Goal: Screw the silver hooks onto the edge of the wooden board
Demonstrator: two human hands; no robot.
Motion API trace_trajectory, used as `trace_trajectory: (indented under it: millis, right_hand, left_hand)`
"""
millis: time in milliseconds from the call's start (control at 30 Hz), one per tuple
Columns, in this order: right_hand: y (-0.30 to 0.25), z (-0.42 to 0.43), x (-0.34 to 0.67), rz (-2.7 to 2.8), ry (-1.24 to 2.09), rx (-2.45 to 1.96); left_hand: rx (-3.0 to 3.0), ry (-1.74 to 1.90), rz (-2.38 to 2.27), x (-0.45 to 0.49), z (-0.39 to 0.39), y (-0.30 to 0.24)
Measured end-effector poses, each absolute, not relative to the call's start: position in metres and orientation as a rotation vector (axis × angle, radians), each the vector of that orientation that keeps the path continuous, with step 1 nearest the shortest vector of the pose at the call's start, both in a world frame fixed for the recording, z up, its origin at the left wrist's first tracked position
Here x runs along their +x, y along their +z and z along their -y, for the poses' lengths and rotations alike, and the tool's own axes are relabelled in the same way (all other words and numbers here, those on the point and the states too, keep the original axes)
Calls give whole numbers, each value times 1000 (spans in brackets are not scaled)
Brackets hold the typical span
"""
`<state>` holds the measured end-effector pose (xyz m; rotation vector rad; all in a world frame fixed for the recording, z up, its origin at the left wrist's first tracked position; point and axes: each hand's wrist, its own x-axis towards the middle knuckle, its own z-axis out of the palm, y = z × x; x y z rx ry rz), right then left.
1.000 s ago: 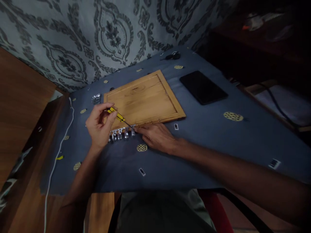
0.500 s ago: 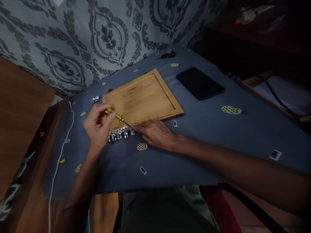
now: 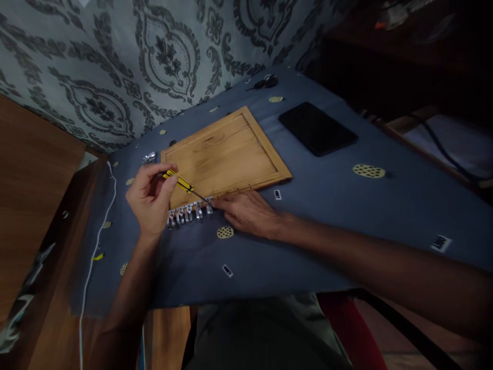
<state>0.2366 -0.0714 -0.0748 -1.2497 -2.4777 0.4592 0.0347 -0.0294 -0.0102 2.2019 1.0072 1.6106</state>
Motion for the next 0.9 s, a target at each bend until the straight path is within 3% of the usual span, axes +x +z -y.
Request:
trace_trajectory:
  millis: [900]
  right_hand:
    - [-72,71,238,2474,525,-1253]
  left_hand:
    - [2170,1557,-1027,38,32,-11]
